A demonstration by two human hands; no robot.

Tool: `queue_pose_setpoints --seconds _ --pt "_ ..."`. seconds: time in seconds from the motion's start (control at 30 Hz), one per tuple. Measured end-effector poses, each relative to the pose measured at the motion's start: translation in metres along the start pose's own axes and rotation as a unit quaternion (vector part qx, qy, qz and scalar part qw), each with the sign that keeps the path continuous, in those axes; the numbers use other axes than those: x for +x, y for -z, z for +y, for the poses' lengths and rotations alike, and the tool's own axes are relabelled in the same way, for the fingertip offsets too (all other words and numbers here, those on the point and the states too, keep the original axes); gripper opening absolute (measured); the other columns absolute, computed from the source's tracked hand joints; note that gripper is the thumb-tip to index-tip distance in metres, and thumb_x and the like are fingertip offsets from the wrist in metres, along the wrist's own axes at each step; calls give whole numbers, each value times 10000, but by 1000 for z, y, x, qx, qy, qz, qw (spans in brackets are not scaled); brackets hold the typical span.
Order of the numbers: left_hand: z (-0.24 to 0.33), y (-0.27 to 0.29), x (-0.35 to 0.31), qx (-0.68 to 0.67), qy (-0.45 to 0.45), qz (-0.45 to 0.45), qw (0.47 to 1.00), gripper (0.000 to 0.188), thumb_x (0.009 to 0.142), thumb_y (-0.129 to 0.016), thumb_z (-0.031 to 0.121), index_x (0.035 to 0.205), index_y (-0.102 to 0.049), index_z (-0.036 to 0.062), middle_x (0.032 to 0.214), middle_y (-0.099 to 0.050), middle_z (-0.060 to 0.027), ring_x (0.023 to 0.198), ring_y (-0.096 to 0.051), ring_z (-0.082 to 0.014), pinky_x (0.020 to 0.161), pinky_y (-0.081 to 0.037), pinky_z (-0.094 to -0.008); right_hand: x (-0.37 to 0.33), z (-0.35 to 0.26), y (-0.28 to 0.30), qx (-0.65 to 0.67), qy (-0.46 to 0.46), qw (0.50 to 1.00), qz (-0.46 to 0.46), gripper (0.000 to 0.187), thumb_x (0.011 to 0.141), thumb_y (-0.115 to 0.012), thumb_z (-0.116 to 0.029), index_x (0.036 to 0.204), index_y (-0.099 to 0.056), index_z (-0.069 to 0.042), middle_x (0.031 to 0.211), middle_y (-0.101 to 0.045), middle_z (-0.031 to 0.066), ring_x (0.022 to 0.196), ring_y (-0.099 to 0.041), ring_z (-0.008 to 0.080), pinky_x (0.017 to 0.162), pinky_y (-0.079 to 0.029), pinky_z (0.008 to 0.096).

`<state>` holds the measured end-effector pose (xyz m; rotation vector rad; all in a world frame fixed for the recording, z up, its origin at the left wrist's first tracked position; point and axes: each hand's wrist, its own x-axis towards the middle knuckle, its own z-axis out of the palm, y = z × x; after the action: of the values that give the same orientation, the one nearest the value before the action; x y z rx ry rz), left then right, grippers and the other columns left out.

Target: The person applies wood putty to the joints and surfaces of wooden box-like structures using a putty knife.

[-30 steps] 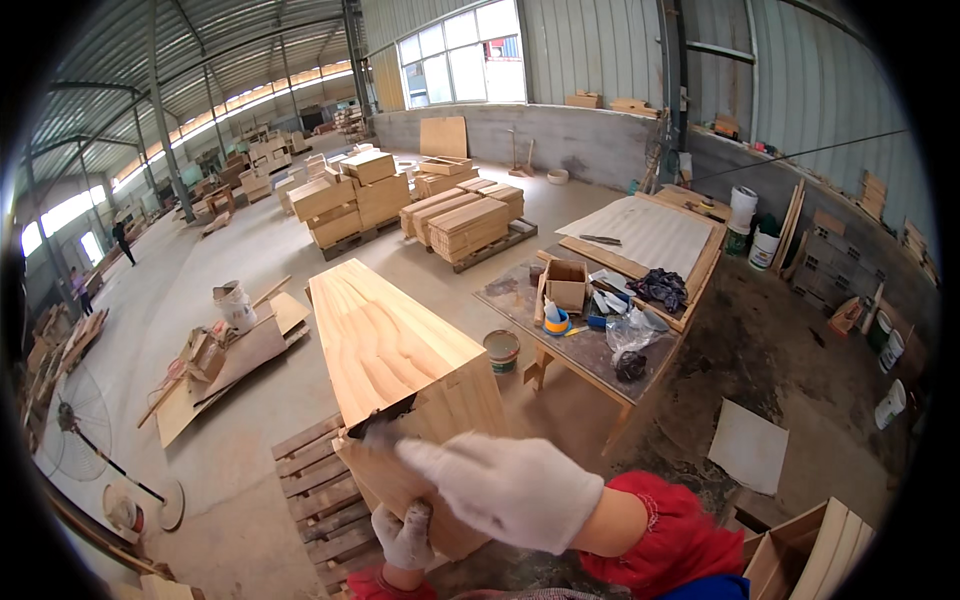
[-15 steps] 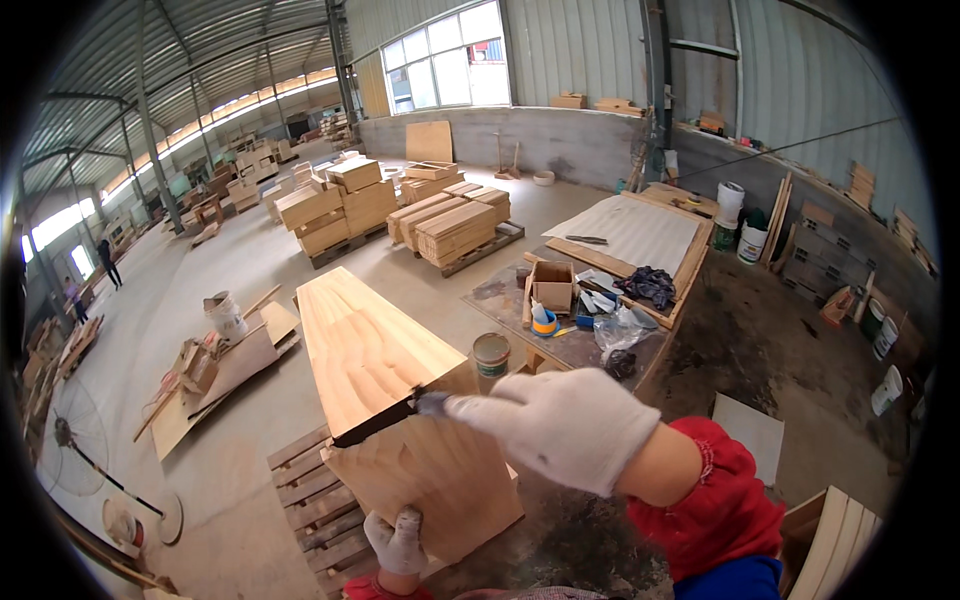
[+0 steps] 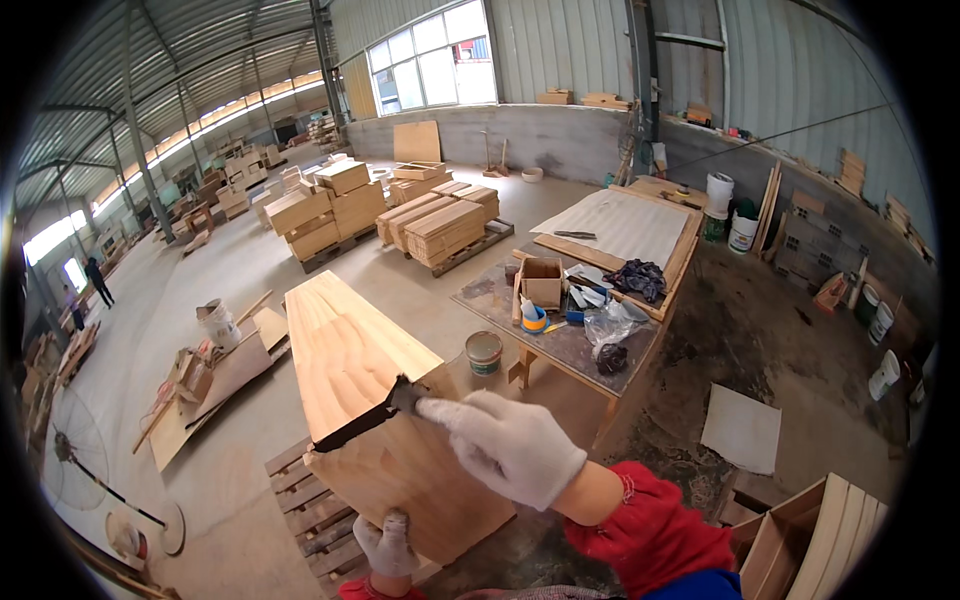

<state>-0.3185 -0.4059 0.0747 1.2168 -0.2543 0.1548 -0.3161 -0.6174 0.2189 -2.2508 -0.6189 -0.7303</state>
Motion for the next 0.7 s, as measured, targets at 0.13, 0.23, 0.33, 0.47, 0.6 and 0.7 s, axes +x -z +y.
queue_pose_setpoints --seconds 0.13,0.23,0.33,0.47,0.6,0.7 --pt "2 8 -1 12 -1 -5 1000 334 877 -584 172 1063 -551 -103 939 -634 -89 813 -587 -141 711 -474 -260 8 -1 8 -12 12 1000 13 434 790 -582 -16 1218 -572 -91 815 -580 86 648 -589 246 573 -503 324" --pt "1 8 -1 24 -11 0 1000 346 877 -575 182 1063 -547 -108 935 -633 -88 815 -589 -143 706 -475 -261 6 -21 15 -59 54 993 -90 443 798 -595 -60 1237 -563 -102 828 -587 66 647 -597 231 552 -517 316" --pt "-4 7 2 20 -35 -10 999 378 874 -578 209 1071 -543 -112 932 -632 -87 817 -589 -147 701 -476 -264 9 -30 11 -124 90 979 -135 483 783 -604 -104 1261 -545 -142 852 -587 46 657 -604 232 540 -516 316" --pt "0 0 2 -5 -60 6 998 417 866 -588 236 1085 -540 -116 927 -632 -84 798 -587 -146 688 -473 -260 16 -22 35 -212 82 961 -157 502 770 -609 -112 1261 -550 -198 872 -591 40 665 -610 229 542 -512 310" --pt "-3 8 -1 30 -28 8 999 352 859 -593 187 1049 -546 -107 901 -630 -74 761 -576 -125 658 -460 -244 11 -1 61 -211 14 967 -141 408 788 -594 -102 1187 -605 -190 861 -619 35 675 -621 238 565 -518 316" --pt "-9 11 -5 8 -8 30 999 297 853 -588 144 1019 -549 -100 883 -628 -68 746 -569 -109 643 -451 -235 3 1 66 -197 -4 975 -106 443 787 -577 -101 1221 -567 -184 840 -599 56 657 -610 254 548 -503 333"
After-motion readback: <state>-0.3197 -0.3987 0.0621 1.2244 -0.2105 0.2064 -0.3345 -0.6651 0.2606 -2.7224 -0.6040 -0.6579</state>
